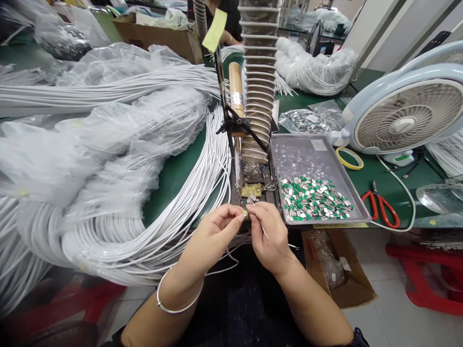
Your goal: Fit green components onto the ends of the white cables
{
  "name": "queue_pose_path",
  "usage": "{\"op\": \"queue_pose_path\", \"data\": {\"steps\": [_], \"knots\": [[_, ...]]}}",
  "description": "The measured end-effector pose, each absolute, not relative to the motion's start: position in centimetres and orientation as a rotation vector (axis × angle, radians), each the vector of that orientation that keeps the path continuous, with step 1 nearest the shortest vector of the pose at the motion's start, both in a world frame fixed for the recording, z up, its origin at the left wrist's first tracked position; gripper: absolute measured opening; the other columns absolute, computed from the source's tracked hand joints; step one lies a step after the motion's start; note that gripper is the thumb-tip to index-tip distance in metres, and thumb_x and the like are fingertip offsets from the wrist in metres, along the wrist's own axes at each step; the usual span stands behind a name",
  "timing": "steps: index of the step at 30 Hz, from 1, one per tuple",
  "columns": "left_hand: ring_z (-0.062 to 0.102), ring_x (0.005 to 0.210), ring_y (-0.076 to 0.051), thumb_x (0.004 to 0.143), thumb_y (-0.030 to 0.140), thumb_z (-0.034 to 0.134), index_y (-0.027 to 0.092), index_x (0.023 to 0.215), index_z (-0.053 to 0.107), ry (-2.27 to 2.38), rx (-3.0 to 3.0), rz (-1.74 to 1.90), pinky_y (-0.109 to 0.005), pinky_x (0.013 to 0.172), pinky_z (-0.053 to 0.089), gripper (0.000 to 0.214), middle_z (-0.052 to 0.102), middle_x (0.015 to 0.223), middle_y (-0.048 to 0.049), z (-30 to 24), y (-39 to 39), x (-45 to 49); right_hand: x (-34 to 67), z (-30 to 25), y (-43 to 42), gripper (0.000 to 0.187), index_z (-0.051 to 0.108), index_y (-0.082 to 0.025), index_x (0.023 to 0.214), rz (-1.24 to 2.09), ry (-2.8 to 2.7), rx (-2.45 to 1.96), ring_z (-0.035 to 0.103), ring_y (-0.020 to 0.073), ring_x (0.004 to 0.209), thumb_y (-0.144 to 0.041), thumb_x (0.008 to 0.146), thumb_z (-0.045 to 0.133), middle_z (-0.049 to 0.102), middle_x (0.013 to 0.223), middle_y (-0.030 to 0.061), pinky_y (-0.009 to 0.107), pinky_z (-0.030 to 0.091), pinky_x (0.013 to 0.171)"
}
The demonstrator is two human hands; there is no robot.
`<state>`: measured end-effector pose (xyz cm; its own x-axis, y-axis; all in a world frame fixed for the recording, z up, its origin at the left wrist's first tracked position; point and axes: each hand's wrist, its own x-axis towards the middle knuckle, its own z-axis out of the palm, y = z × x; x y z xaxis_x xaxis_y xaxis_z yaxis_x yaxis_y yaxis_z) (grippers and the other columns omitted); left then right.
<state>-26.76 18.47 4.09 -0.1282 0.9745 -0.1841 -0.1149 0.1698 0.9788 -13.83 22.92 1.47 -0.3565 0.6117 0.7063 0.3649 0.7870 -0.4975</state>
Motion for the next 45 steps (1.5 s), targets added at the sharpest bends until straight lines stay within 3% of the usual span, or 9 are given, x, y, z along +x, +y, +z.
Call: {"op": "queue_pose_path", "data": {"steps": [4,8,13,17,31,45], "knots": [[0.052,0.064,-0.009,0.079,0.022,0.055,0.017,0.071,0.052,1.255,0.876,1.254,-0.020,0.057,0.040,0.009,0.058,0.081,-0.0012,4.1,18.7,-26.8,-13.8,1.3,22.6,0.027,0.056,-0.017,0.107,0.343,-1.979,-0.748,0.064,0.0186,0.089,-0.008,0.085,0.041,0.065,0.094,0.0095,0.035,0.055,0.076],[0.052,0.064,-0.008,0.075,0.017,0.055,0.017,0.068,0.050,1.269,0.846,1.271,-0.020,0.057,0.040,0.009,0.056,0.085,-0.0007,4.4,18.9,-26.6,-14.0,1.1,22.1,0.031,0.048,-0.017,0.117,0.348,-1.865,-0.850,0.067,0.0158,0.080,-0.011,0.087,0.040,0.068,0.092,0.0079,0.029,0.057,0.069],[0.051,0.064,-0.007,0.076,0.017,0.054,0.017,0.069,0.048,1.276,0.853,1.279,-0.020,0.056,0.040,0.009,0.055,0.089,-0.0009,4.3,19.1,-26.5,-14.0,0.6,22.1,0.024,0.054,-0.020,0.103,0.427,-1.732,-0.860,0.068,0.0132,0.075,-0.008,0.086,0.044,0.069,0.090,0.0039,0.027,0.057,0.068],[0.049,0.062,-0.006,0.077,0.018,0.053,0.017,0.070,0.048,1.298,0.850,1.296,-0.020,0.055,0.039,0.008,0.054,0.090,-0.0008,4.3,19.1,-26.6,-14.0,0.4,22.3,0.023,0.058,-0.021,0.098,0.488,-1.747,-0.774,0.067,0.0158,0.082,-0.007,0.084,0.047,0.068,0.092,0.0048,0.031,0.058,0.071],[0.051,0.061,-0.005,0.077,0.018,0.052,0.017,0.069,0.048,1.384,0.902,1.321,-0.021,0.058,0.040,0.009,0.057,0.090,-0.0005,5.1,19.6,-26.9,-14.7,1.1,23.1,0.020,0.060,-0.021,0.094,0.403,-1.813,-0.731,0.065,0.0189,0.088,-0.008,0.083,0.050,0.067,0.090,0.0056,0.038,0.055,0.076],[0.051,0.060,-0.005,0.078,0.019,0.052,0.018,0.070,0.048,1.383,0.905,1.343,-0.021,0.059,0.041,0.009,0.058,0.091,0.0001,5.3,19.6,-27.0,-15.2,1.9,23.3,0.021,0.060,-0.020,0.092,0.347,-1.813,-0.702,0.064,0.0172,0.086,-0.005,0.082,0.049,0.066,0.089,0.0053,0.034,0.053,0.075]]}}
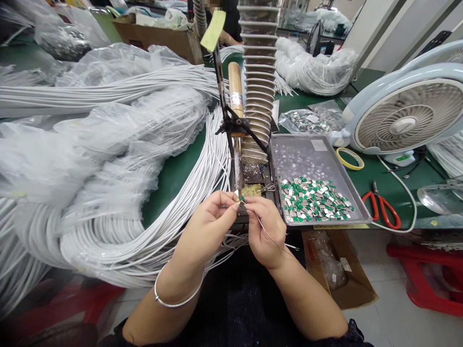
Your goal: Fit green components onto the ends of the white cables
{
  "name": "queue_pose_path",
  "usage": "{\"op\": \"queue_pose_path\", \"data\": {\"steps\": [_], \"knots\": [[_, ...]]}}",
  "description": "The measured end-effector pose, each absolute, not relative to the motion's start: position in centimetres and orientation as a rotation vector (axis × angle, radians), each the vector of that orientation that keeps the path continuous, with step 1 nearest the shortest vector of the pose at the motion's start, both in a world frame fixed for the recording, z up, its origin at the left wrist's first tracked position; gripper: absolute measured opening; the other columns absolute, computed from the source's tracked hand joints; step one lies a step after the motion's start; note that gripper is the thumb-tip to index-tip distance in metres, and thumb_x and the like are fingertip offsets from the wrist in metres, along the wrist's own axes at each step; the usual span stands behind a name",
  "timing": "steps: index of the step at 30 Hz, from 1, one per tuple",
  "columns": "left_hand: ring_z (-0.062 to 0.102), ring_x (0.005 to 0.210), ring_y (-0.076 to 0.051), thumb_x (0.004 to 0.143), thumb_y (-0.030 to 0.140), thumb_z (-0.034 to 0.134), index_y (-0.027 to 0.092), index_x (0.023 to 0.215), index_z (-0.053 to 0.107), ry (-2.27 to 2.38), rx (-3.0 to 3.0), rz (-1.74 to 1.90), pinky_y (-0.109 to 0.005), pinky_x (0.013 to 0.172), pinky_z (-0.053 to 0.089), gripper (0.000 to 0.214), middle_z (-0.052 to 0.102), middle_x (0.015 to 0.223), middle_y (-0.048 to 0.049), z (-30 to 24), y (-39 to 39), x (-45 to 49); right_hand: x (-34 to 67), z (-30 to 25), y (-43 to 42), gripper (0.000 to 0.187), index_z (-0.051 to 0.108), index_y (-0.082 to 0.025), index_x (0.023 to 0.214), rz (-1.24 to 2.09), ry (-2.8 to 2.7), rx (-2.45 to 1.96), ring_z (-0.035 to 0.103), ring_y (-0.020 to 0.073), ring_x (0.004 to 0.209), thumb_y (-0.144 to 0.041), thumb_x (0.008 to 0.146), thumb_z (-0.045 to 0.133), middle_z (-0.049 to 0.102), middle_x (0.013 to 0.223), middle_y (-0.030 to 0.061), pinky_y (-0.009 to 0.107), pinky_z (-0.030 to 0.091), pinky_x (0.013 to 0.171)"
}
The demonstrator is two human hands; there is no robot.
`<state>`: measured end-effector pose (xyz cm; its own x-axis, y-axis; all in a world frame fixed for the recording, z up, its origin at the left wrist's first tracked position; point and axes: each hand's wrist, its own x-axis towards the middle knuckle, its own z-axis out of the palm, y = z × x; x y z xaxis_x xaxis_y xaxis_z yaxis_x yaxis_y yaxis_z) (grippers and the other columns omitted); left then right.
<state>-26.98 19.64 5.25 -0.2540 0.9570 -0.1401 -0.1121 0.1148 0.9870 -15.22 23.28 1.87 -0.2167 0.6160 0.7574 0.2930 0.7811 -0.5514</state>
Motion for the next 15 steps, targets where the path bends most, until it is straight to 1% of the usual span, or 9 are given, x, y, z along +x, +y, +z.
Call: {"op": "queue_pose_path", "data": {"steps": [6,15], "knots": [[0.050,0.058,-0.005,0.078,0.019,0.052,0.018,0.070,0.048,1.383,0.897,1.346,-0.021,0.058,0.041,0.008,0.058,0.091,0.0001,5.59,19.57,-27.09,-15.19,1.84,23.30,0.022,0.060,-0.019,0.093,0.339,-1.820,-0.693,0.063,0.0164,0.088,-0.004,0.082,0.050,0.066,0.091,0.0055,0.032,0.053,0.076],[0.052,0.060,-0.006,0.077,0.018,0.053,0.018,0.068,0.048,1.372,0.897,1.370,-0.021,0.058,0.042,0.010,0.060,0.091,-0.0009,5.82,19.54,-27.16,-15.46,2.06,23.35,0.019,0.061,-0.022,0.092,0.315,-1.824,-0.726,0.064,0.0188,0.087,-0.008,0.083,0.051,0.067,0.091,0.0053,0.036,0.054,0.076]]}}
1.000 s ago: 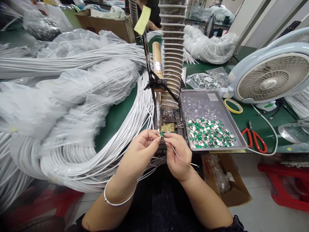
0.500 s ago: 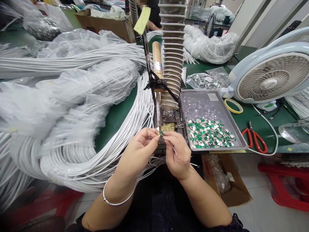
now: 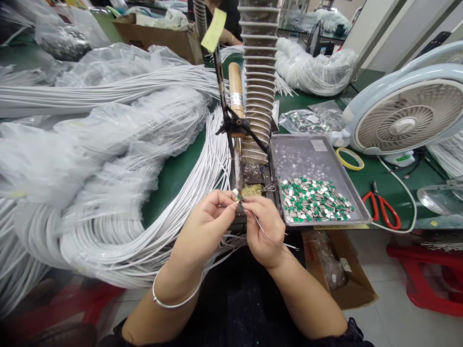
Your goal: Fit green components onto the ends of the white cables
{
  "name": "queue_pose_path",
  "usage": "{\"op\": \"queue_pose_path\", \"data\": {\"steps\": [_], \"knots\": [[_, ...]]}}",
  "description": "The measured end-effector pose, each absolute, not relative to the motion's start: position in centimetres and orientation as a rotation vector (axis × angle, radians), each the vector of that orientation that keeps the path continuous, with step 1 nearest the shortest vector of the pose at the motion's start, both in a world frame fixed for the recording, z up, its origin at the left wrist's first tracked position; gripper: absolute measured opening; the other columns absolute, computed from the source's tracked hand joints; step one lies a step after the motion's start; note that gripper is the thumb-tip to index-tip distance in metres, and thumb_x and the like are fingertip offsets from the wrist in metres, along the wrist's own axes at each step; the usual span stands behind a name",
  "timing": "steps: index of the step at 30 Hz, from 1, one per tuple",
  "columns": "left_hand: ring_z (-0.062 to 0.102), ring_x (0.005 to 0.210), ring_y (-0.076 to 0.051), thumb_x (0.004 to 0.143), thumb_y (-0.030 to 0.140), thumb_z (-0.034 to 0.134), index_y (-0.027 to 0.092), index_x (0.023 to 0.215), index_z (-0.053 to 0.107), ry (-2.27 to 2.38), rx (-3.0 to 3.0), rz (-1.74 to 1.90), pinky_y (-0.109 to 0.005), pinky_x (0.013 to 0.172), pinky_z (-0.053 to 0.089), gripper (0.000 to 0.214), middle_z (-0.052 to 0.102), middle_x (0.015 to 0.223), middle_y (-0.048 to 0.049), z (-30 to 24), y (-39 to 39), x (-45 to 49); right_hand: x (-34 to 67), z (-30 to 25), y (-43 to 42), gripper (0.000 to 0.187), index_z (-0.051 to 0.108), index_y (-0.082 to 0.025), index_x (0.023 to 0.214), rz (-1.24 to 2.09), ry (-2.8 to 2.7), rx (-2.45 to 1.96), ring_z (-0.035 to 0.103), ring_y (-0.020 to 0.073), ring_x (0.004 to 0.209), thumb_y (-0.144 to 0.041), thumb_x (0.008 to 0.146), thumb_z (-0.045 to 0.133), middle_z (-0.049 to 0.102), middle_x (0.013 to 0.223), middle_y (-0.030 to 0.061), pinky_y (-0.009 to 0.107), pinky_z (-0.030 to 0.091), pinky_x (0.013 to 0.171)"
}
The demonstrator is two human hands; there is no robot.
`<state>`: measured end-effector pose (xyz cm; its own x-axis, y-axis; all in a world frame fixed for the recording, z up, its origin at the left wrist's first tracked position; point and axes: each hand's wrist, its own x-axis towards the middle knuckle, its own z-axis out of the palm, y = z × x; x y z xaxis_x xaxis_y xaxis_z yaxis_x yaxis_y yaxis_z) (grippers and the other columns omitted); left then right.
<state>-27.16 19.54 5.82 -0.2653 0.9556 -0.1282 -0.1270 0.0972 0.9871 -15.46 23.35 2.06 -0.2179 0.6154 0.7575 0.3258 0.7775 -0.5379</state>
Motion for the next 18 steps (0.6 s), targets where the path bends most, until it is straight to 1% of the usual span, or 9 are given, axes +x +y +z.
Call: {"op": "queue_pose_path", "data": {"steps": [5,12,18], "knots": [[0.054,0.063,-0.007,0.077,0.018,0.054,0.018,0.069,0.049,1.380,0.899,1.376,-0.021,0.059,0.043,0.009,0.060,0.092,-0.0019,5.6,19.5,-27.2,-15.4,1.9,23.2,0.018,0.061,-0.022,0.092,0.330,-1.826,-0.744,0.064,0.0190,0.086,-0.010,0.084,0.051,0.067,0.089,0.0054,0.037,0.054,0.074],[0.055,0.063,-0.007,0.076,0.018,0.053,0.017,0.068,0.049,1.401,0.906,1.349,-0.022,0.062,0.044,0.009,0.059,0.091,-0.0020,5.0,19.3,-27.1,-15.1,1.4,23.0,0.018,0.060,-0.021,0.091,0.371,-1.827,-0.737,0.064,0.0184,0.087,-0.008,0.083,0.050,0.066,0.088,0.0053,0.037,0.054,0.075],[0.056,0.066,-0.009,0.075,0.016,0.054,0.017,0.068,0.049,1.368,0.880,1.371,-0.022,0.061,0.045,0.008,0.061,0.089,-0.0032,4.8,19.4,-26.8,-15.0,1.3,23.0,0.017,0.060,-0.021,0.090,0.363,-1.839,-0.752,0.064,0.0184,0.084,-0.009,0.084,0.049,0.066,0.085,0.0055,0.037,0.054,0.073]]}}
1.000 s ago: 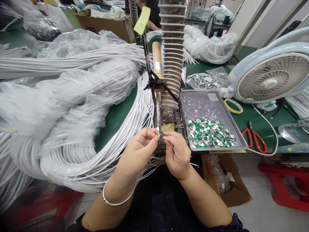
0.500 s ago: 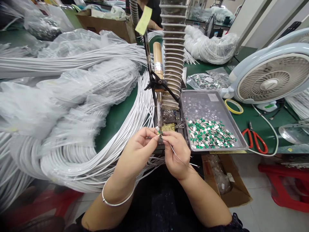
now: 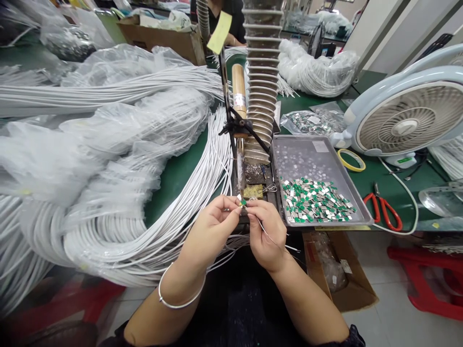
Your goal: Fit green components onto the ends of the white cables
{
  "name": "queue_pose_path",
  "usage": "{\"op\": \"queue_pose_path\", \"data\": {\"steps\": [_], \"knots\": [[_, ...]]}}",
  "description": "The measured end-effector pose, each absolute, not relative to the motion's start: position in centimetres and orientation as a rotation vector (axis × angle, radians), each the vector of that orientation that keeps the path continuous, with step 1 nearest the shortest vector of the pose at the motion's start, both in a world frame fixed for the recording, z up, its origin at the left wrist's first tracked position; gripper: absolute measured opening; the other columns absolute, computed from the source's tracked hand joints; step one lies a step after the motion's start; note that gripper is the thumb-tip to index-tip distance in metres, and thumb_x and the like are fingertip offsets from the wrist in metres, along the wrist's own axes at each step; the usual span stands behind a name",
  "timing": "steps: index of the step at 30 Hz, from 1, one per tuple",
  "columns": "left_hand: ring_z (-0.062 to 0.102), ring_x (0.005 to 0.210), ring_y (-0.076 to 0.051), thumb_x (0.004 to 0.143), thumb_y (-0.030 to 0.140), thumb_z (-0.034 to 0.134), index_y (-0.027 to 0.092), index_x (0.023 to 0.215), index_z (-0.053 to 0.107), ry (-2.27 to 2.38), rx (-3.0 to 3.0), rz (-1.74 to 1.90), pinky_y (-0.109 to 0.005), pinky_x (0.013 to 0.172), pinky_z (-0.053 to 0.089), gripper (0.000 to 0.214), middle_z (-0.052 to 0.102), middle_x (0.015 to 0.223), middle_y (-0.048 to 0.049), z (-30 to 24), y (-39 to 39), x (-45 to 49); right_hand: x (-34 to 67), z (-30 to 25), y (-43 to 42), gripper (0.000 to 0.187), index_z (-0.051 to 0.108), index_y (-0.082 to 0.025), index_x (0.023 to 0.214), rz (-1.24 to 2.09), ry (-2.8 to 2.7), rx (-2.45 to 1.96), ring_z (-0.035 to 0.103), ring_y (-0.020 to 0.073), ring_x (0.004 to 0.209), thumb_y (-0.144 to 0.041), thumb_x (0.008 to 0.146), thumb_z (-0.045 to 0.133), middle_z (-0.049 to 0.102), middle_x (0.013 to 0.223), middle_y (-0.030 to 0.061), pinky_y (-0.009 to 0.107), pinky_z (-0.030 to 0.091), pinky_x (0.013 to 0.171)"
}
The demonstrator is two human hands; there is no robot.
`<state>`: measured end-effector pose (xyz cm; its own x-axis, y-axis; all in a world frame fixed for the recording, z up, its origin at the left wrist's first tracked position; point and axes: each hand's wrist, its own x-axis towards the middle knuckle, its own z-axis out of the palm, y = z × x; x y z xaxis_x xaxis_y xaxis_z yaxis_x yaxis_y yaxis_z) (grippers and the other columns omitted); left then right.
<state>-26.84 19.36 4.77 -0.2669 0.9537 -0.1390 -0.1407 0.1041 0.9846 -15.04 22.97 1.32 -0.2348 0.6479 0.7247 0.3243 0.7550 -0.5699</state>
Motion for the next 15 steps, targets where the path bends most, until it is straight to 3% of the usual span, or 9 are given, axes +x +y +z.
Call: {"op": "queue_pose_path", "data": {"steps": [15], "knots": [[0.056,0.072,-0.010,0.077,0.017,0.053,0.016,0.070,0.049,1.303,0.872,1.325,-0.023,0.064,0.046,0.008,0.056,0.089,-0.0035,3.8,18.5,-26.1,-13.5,0.4,22.0,0.022,0.060,-0.021,0.096,0.515,-1.811,-0.794,0.063,0.0156,0.076,-0.008,0.086,0.044,0.064,0.083,0.0040,0.032,0.054,0.067]]}}
